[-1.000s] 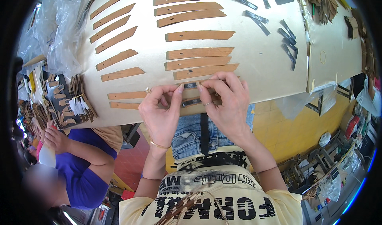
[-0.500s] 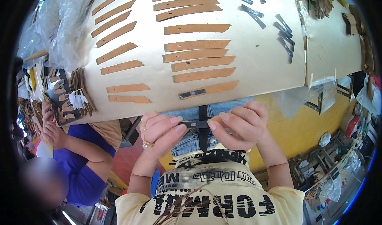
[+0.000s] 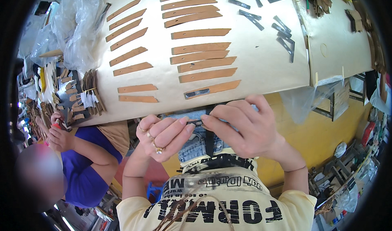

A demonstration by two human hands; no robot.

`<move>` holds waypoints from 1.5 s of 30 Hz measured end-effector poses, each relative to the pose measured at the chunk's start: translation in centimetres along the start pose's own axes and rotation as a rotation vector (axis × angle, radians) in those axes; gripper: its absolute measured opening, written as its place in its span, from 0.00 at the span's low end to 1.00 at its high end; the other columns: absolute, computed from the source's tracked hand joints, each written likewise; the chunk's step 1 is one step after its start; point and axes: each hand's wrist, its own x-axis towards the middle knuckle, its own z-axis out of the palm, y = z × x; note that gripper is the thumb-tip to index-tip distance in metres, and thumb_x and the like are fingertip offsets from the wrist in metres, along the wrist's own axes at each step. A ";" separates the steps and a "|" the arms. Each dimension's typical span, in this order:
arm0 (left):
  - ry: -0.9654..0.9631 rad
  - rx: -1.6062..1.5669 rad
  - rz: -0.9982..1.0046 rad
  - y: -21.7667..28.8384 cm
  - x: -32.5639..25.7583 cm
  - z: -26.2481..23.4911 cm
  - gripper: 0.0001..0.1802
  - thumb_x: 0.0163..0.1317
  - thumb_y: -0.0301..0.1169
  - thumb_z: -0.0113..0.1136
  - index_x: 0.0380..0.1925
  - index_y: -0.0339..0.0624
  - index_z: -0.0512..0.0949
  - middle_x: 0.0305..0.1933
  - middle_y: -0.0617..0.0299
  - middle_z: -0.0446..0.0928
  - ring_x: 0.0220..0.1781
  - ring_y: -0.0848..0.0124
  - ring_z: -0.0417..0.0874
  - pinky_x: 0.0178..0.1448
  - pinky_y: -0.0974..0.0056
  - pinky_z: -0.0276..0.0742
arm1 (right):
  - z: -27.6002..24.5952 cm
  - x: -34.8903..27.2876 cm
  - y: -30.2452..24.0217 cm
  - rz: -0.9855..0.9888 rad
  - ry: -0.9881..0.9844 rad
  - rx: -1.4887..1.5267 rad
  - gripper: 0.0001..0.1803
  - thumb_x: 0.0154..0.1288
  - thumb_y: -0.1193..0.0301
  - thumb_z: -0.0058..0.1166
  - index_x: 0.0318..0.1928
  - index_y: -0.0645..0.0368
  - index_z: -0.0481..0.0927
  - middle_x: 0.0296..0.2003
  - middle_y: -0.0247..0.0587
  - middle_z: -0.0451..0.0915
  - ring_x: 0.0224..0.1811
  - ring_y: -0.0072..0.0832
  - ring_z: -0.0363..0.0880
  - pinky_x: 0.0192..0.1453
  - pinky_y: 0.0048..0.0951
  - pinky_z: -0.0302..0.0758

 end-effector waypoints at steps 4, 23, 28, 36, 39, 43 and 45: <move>-0.001 0.014 0.049 -0.1 0.6 0.1 0.07 0.52 0.27 0.69 0.33 0.44 0.86 0.40 0.63 0.83 0.34 0.73 0.77 0.37 0.66 0.60 | -0.7 0.5 -0.4 0.008 -0.107 -0.023 0.14 0.55 0.68 0.58 0.43 0.53 0.85 0.40 0.30 0.80 0.32 0.22 0.77 0.41 0.30 0.65; -0.038 0.033 0.054 -0.6 0.4 -0.3 0.07 0.51 0.25 0.71 0.32 0.41 0.86 0.40 0.61 0.83 0.32 0.72 0.77 0.36 0.66 0.59 | -0.3 0.1 0.9 0.221 -0.109 -0.089 0.20 0.54 0.68 0.62 0.50 0.51 0.79 0.39 0.30 0.78 0.41 0.26 0.78 0.48 0.35 0.69; -0.023 0.021 0.064 -0.5 0.2 0.0 0.06 0.52 0.25 0.70 0.32 0.41 0.85 0.39 0.61 0.82 0.32 0.72 0.76 0.35 0.66 0.59 | -0.2 0.2 0.2 0.138 -0.183 0.081 0.17 0.55 0.69 0.60 0.47 0.52 0.81 0.39 0.30 0.78 0.40 0.26 0.78 0.47 0.33 0.69; -0.024 0.039 0.155 -1.3 0.4 -0.1 0.05 0.52 0.26 0.70 0.29 0.40 0.84 0.36 0.61 0.82 0.30 0.72 0.77 0.33 0.67 0.61 | -0.3 1.5 -0.6 0.107 -0.304 0.092 0.13 0.51 0.72 0.61 0.40 0.50 0.83 0.36 0.27 0.77 0.37 0.27 0.76 0.47 0.33 0.68; -0.018 0.028 0.181 -1.5 0.6 0.0 0.04 0.52 0.25 0.68 0.29 0.39 0.84 0.34 0.61 0.81 0.30 0.73 0.77 0.33 0.67 0.62 | -0.6 2.0 -0.4 0.116 -0.367 0.135 0.13 0.52 0.72 0.59 0.41 0.52 0.82 0.36 0.28 0.77 0.38 0.27 0.77 0.49 0.34 0.69; -0.010 0.042 0.234 -1.7 1.0 0.1 0.03 0.52 0.25 0.66 0.27 0.39 0.83 0.32 0.61 0.81 0.29 0.72 0.76 0.33 0.68 0.62 | -0.8 2.5 -0.3 0.113 -0.440 0.150 0.13 0.53 0.72 0.58 0.42 0.53 0.82 0.36 0.30 0.77 0.40 0.28 0.77 0.51 0.34 0.68; -0.013 0.059 0.254 -1.7 1.1 0.2 0.03 0.51 0.26 0.65 0.27 0.39 0.83 0.31 0.61 0.81 0.29 0.72 0.76 0.33 0.67 0.63 | -0.9 2.6 -0.4 0.095 -0.456 0.121 0.14 0.53 0.72 0.58 0.43 0.54 0.81 0.36 0.31 0.77 0.40 0.28 0.77 0.51 0.35 0.68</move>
